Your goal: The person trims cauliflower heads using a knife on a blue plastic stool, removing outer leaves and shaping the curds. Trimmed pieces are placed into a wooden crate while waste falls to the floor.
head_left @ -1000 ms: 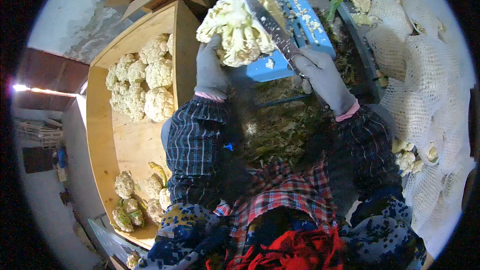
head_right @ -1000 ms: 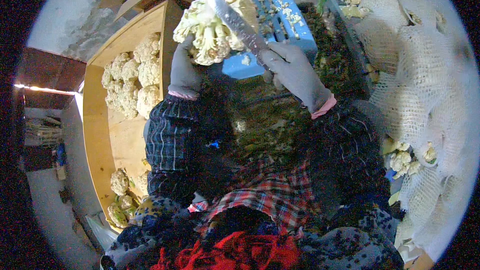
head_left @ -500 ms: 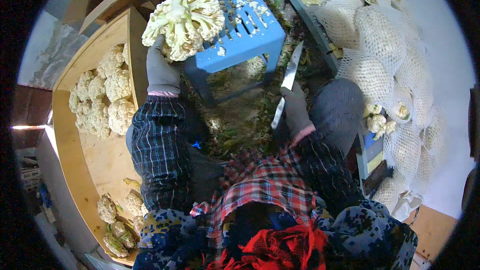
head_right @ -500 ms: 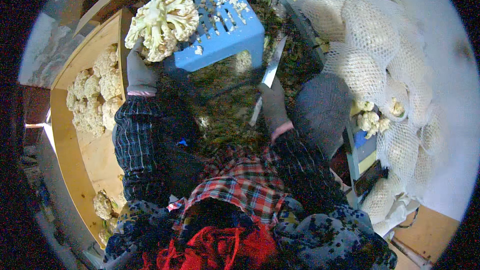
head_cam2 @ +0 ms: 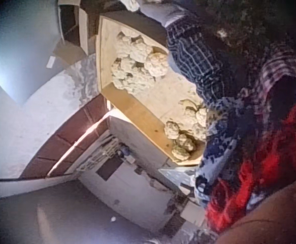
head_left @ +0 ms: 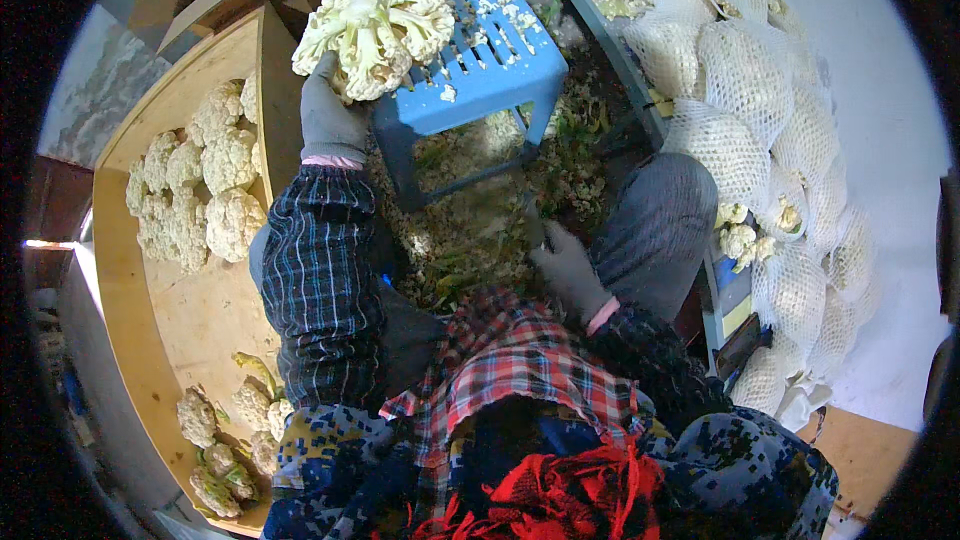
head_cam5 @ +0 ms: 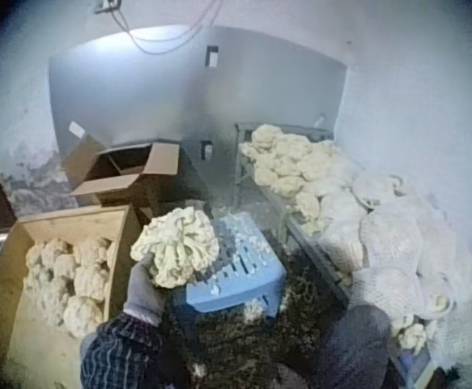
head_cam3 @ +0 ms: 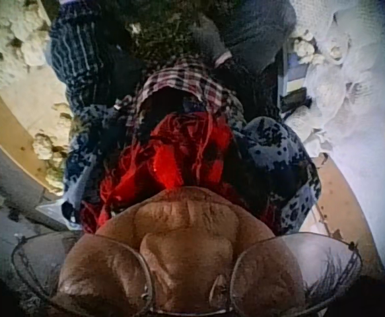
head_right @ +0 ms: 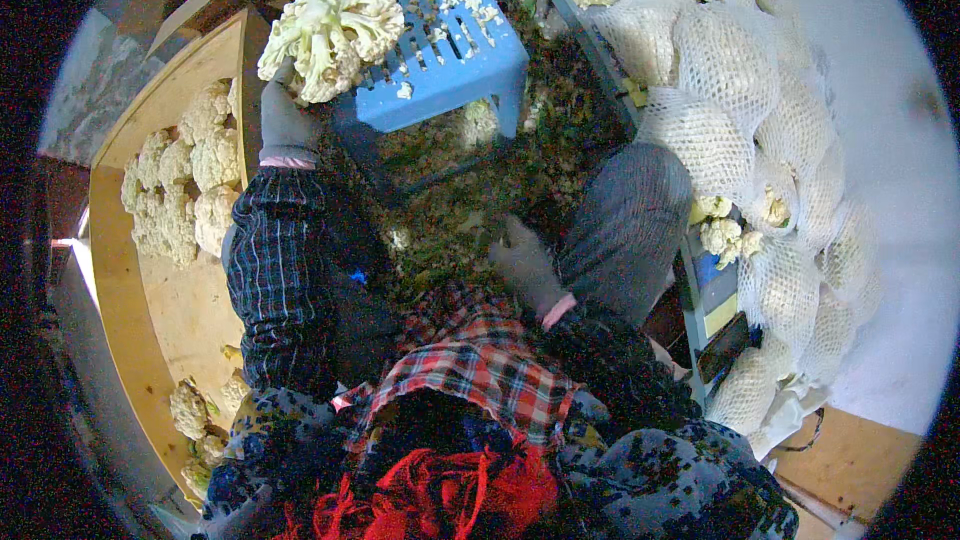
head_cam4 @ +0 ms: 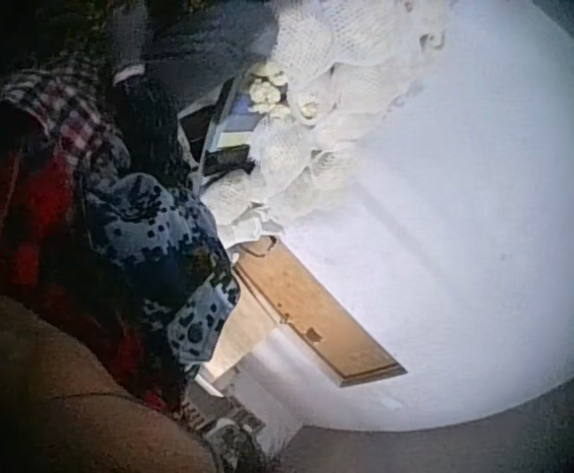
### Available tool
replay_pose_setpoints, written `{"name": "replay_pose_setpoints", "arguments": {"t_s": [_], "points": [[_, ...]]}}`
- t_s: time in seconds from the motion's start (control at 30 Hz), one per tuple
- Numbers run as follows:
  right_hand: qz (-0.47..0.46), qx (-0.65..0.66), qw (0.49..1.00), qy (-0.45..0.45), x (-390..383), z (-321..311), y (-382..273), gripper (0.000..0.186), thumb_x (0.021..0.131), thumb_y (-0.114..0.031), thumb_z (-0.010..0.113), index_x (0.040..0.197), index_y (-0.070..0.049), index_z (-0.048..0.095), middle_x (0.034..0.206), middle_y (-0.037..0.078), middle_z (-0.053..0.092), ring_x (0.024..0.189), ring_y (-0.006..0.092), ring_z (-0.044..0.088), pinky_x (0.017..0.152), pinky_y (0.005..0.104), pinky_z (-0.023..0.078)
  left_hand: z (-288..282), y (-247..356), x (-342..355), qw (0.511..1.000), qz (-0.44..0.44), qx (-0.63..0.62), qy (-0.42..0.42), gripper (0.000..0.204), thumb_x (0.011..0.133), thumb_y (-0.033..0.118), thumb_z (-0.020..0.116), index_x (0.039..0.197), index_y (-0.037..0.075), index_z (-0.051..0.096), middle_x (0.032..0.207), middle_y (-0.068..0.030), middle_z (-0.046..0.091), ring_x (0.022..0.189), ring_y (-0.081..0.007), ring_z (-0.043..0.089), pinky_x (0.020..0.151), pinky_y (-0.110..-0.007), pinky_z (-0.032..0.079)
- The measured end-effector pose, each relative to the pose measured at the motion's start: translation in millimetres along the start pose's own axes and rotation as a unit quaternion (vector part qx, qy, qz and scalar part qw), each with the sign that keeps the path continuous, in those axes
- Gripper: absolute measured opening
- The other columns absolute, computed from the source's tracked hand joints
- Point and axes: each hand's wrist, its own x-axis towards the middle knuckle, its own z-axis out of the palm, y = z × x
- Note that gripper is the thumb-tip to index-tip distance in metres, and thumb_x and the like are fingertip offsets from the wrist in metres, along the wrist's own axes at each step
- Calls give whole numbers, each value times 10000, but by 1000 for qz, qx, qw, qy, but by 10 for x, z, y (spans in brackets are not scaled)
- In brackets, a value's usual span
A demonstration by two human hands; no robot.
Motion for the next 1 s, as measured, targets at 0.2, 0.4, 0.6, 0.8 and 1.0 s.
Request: {"name": "replay_pose_setpoints", "arguments": {"t_s": [0.2, 0.4, 0.6, 0.8, 1.0], "points": [[-125, 35, 982, -138, -233, -36, -310, 346, 951, -138, 589, 1269, -3, 564, 1032, 42, 614, 945, 126, 550, 848, 309, 468, -65, 3, 4, 1000, 24, 0, -18, 389, 1045, 220, 546, 1385, 31, 546, 1265, -108, 681, 1079, -252, 702, 889, -435, 602], [-129, -15, 988, -81, -11, -300, -910, 429, 990, -206, 613, 1373, -24, 543, 1048, 55, 639, 934, 135, 593, 859, 301, 480, -114, 36, 84, 998, 55, -9, 21, 392, 1051, 242, 528, 1394, 53, 545, 1283, -110, 678, 1088, -261, 704, 878, -438, 602], [-188, -292, 934, -81, 517, -529, -1285, 432, 998, -141, 589, 1408, -21, 526, 1173, 179, 687, 955, 232, 664, 858, 396, 528, -167, 104, 111, 996, 58, -49, 37, 416, 1057, 271, 507, 1417, 65, 531, 1321, -97, 669, 1119, -247, 695, 941, -439, 575], [-173, -41, 984, 17, 647, -767, -1489, 288, 1026, -120, 576, 1300, -43, 616, 982, 60, 701, 794, 151, 629, 701, 347, 531, -85, 39, 64, 997, 70, -41, -8, 390, 1022, 177, 535, 1378, 18, 532, 1289, -159, 658, 1094, -286, 692, 948, -457, 580], [-166, 74, 982, -61, 821, -679, -1634, 196, 1034, -157, 610, 1182, -40, 662, 887, -19, 647, 719, 66, 577, 605, 248, 485, 95, -115, -41, 991, 109, 65, -36, 381, 994, 170, 633, 1307, -25, 538, 1207, -132, 660, 1030, -226, 692, 884, -358, 579]]}}
